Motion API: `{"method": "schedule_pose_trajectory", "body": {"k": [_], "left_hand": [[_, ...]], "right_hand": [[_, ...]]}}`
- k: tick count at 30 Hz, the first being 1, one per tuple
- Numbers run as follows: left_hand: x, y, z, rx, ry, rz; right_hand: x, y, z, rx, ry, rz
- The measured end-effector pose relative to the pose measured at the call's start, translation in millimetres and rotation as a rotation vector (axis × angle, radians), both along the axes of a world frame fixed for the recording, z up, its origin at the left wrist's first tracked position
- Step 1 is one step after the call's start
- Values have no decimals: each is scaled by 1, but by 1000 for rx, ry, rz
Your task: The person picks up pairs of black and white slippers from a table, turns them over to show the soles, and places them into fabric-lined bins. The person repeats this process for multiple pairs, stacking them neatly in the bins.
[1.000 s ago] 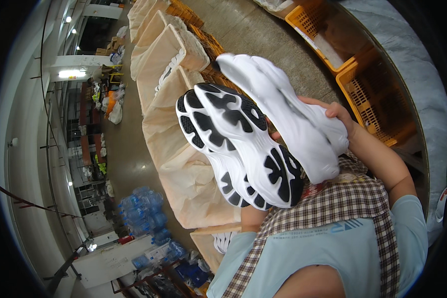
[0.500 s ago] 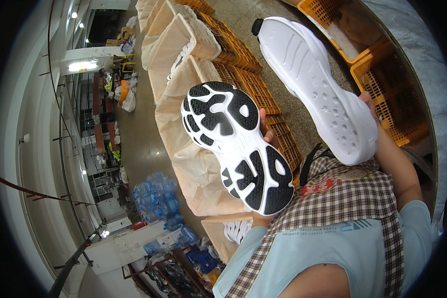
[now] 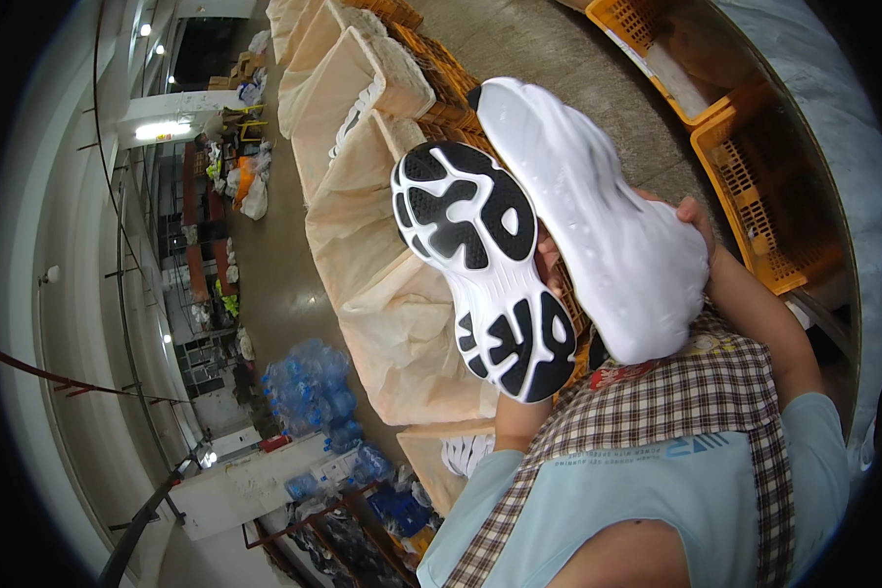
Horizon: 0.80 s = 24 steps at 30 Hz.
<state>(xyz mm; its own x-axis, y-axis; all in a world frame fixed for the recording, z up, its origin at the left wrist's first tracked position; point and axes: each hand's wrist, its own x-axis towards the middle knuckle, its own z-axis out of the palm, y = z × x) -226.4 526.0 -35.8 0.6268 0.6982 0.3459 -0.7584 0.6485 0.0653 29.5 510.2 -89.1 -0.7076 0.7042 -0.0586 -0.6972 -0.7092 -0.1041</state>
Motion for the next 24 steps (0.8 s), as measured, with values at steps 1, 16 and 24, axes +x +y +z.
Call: {"method": "schedule_pose_trajectory", "body": {"k": [1,16,24], "left_hand": [[-1,-1,1,3,-7,3],[-17,-10,-5,-47,34,215],[-24,1,16,-103,385,267]], "right_hand": [[1,0,-2,-16,16,0],[22,1,-1,-58,93,-10],[-8,8,-5,196,-212,-42]]}}
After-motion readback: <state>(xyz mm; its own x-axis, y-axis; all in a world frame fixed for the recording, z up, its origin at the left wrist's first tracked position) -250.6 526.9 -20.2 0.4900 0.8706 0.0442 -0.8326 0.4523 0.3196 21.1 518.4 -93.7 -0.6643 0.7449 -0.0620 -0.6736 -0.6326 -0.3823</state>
